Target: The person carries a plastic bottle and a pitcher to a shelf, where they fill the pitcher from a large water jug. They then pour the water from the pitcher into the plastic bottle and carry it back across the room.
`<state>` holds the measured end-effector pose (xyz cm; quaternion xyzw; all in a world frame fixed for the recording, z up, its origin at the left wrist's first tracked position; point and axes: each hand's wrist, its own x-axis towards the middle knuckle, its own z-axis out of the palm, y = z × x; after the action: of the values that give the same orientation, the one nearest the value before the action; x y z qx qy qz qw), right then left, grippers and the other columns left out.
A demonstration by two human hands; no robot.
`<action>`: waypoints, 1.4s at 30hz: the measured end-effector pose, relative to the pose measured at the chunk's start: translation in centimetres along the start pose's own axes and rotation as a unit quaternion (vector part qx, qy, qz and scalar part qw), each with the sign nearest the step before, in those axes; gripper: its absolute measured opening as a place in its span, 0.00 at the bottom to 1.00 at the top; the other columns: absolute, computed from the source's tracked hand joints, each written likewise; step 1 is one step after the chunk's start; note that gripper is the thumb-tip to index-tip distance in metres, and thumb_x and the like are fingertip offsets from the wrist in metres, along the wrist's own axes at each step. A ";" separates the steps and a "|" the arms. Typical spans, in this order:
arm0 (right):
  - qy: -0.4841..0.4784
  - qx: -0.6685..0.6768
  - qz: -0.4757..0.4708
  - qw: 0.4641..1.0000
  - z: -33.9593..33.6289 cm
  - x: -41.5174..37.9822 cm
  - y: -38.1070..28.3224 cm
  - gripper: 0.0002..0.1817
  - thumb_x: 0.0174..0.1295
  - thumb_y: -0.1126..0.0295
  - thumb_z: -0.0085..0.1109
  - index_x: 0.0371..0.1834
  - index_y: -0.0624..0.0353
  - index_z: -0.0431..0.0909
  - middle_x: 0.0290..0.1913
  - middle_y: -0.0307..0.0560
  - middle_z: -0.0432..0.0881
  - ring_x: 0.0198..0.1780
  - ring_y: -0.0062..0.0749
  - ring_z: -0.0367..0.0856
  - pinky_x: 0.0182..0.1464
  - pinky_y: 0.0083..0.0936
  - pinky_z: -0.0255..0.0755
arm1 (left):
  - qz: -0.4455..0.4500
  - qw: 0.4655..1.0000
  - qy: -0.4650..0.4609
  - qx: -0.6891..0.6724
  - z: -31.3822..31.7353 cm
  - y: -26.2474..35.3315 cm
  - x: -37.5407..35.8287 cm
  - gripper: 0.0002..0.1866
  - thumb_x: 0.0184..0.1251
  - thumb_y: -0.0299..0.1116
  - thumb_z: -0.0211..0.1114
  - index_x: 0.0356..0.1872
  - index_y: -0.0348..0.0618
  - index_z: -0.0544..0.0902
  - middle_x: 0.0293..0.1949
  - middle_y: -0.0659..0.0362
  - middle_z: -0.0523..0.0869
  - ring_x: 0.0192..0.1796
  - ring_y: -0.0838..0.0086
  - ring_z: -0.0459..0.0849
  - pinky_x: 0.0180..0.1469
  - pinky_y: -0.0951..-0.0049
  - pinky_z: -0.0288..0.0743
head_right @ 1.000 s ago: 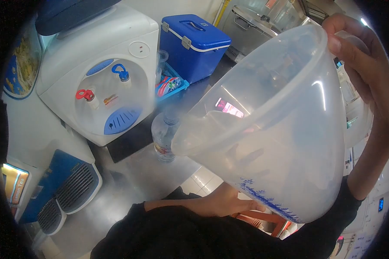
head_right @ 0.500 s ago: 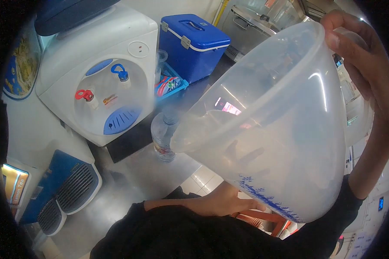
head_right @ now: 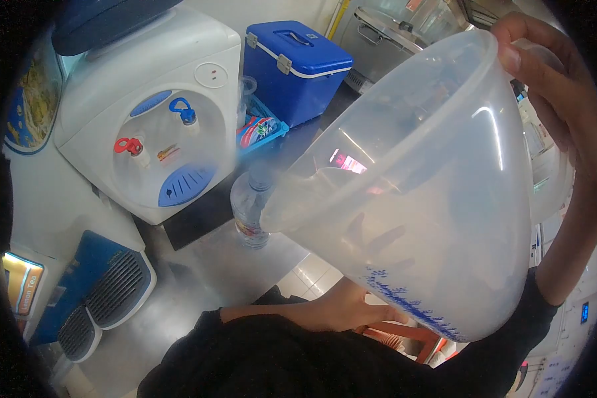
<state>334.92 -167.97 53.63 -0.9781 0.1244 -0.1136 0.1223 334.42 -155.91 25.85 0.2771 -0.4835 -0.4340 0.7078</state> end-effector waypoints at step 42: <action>0.010 -0.045 0.014 0.999 0.8 -0.1 -2.0 0.10 0.53 0.61 0.51 0.30 0.55 0.68 0.22 0.33 0.72 0.09 0.06 0.56 0.12 0.00 0.47 | 0.016 0.997 0.052 -0.050 0.5 -0.3 -0.3 0.34 0.47 0.36 0.66 0.53 0.34 0.60 0.51 0.51 0.67 0.56 0.66 0.63 0.57 0.65 0.53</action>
<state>335.46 -165.90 53.36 -0.9796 0.1442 -0.1160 0.0781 333.83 -155.73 25.67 0.2560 -0.4283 -0.4308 0.7520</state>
